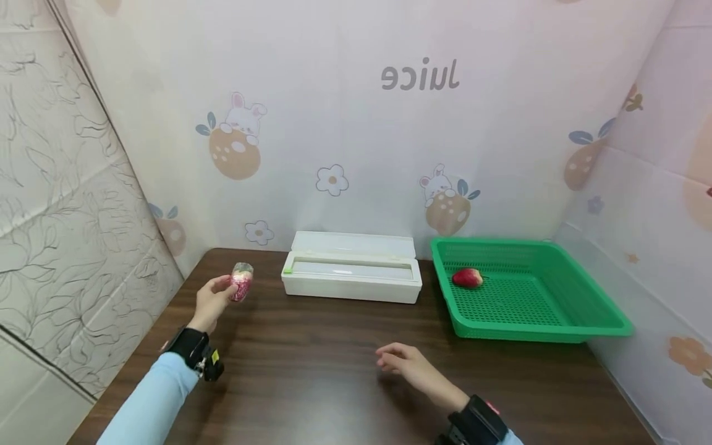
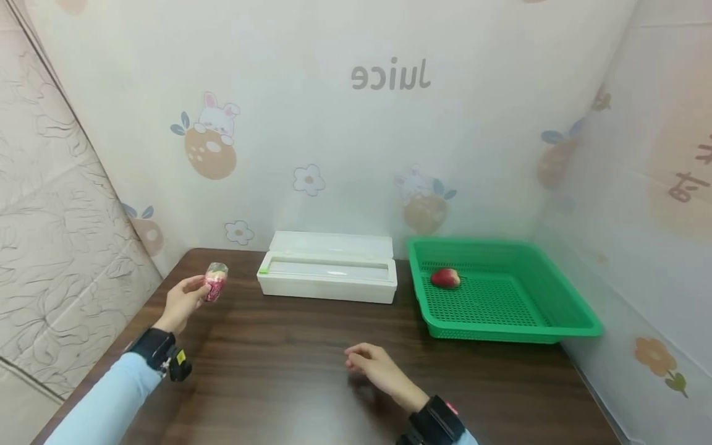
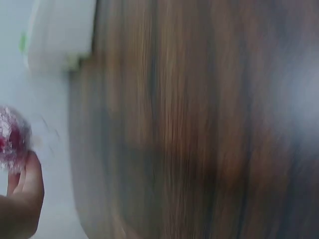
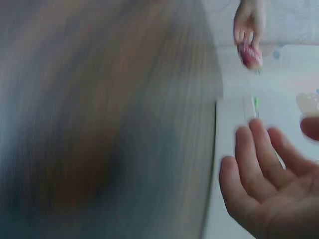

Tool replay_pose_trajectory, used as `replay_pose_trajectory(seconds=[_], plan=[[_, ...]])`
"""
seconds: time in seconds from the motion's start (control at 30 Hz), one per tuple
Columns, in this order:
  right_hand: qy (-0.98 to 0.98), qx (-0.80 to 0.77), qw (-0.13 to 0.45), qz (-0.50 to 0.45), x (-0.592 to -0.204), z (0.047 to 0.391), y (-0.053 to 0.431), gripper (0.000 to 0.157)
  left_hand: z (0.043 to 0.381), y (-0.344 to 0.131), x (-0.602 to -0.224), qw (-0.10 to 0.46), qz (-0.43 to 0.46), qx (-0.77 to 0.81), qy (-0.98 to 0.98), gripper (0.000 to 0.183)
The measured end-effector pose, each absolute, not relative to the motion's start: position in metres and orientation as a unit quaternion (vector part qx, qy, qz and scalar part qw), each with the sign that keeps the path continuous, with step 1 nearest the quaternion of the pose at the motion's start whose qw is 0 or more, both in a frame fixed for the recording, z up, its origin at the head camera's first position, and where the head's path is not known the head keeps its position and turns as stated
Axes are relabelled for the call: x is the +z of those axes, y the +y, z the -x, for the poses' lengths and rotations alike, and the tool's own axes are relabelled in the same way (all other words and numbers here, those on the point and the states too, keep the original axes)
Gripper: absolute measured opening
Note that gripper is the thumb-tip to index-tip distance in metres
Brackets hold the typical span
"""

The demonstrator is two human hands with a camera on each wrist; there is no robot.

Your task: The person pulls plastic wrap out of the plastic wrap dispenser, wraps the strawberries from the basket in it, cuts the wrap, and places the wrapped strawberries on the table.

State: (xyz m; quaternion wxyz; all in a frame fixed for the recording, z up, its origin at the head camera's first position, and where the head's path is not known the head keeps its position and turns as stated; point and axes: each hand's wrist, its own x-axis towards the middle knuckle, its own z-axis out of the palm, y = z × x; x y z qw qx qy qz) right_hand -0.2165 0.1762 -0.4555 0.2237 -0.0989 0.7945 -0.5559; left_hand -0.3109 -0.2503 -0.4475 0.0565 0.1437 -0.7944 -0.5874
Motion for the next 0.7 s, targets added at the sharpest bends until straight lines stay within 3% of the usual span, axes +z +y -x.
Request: replay_pose_trajectory(seconds=[0.2,0.5,0.7], plan=[[0.894,-0.367,0.179,0.185,-0.451,0.207,0.204,0.040,0.331,-0.259,-0.467,0.027,-0.164,-0.613,-0.773,0.049],[0.862,-0.385,0.251,0.215,-0.444,0.197,0.220,0.040,0.333,-0.266,-0.481,0.046,-0.190,-0.606,-0.771,0.045],[0.846,-0.404,0.266,0.225,-0.443,0.202,0.220,0.039,0.341,-0.270,-0.480,0.051,-0.195,-0.597,-0.776,0.044]])
